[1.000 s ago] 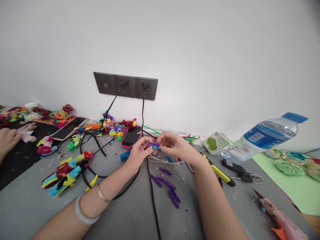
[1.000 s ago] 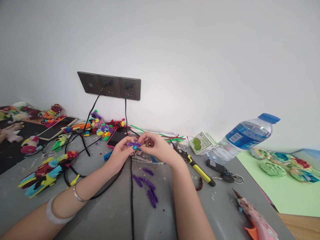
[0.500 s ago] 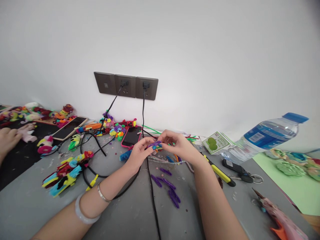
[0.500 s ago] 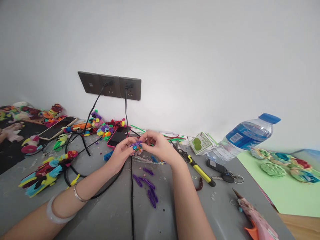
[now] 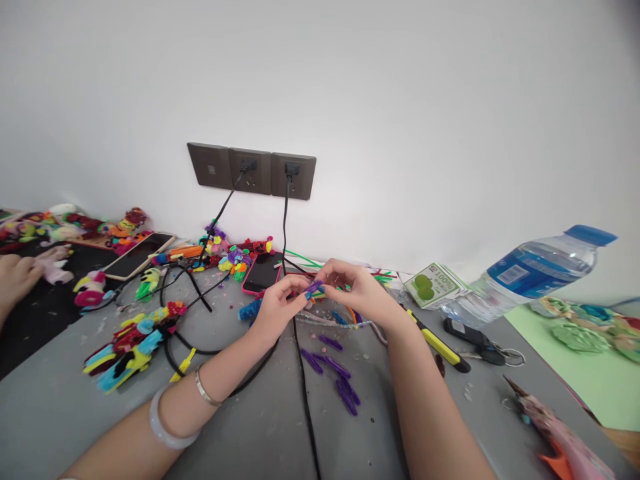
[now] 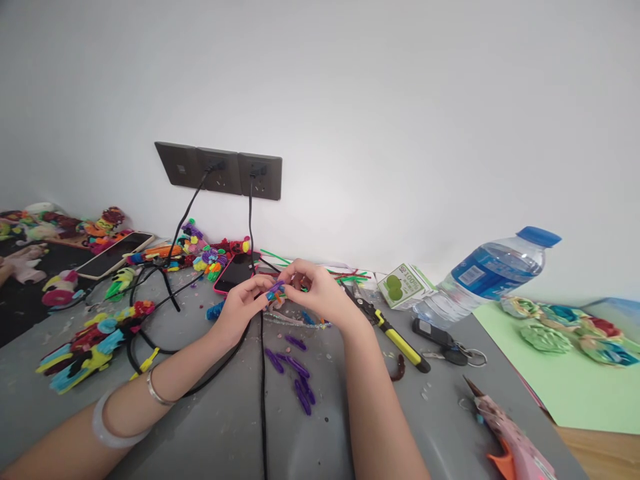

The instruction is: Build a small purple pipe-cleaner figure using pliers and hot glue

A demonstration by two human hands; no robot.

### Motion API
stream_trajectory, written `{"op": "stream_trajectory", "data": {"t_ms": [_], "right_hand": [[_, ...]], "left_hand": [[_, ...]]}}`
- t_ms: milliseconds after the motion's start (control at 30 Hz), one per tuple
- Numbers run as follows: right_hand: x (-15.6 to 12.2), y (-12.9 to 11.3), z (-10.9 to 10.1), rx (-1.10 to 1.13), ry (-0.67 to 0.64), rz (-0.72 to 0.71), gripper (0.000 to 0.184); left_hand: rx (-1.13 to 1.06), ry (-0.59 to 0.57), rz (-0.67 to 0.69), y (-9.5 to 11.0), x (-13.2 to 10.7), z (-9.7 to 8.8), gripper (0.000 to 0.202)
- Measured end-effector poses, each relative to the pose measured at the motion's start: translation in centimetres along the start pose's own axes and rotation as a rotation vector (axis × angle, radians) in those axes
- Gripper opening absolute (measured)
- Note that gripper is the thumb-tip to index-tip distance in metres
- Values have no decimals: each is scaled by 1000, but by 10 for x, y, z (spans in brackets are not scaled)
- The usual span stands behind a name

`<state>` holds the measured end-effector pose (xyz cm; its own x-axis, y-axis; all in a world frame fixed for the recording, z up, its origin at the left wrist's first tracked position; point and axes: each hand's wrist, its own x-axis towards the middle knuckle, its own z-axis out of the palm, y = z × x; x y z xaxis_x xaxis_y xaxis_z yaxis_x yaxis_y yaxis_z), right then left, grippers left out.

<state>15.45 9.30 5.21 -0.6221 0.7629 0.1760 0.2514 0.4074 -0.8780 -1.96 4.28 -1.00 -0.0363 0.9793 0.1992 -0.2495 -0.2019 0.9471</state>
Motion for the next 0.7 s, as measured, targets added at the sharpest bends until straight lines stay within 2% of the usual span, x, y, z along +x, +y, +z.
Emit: {"op": "stream_trajectory", "data": {"t_ms": [267, 700], "right_hand": [[1, 2, 1, -12, 9, -24, 11], [0, 1, 1, 12, -14, -28, 7]], "left_hand": [[110, 46, 106, -3, 0, -1, 26], [89, 42, 96, -5, 0, -1, 21]]}}
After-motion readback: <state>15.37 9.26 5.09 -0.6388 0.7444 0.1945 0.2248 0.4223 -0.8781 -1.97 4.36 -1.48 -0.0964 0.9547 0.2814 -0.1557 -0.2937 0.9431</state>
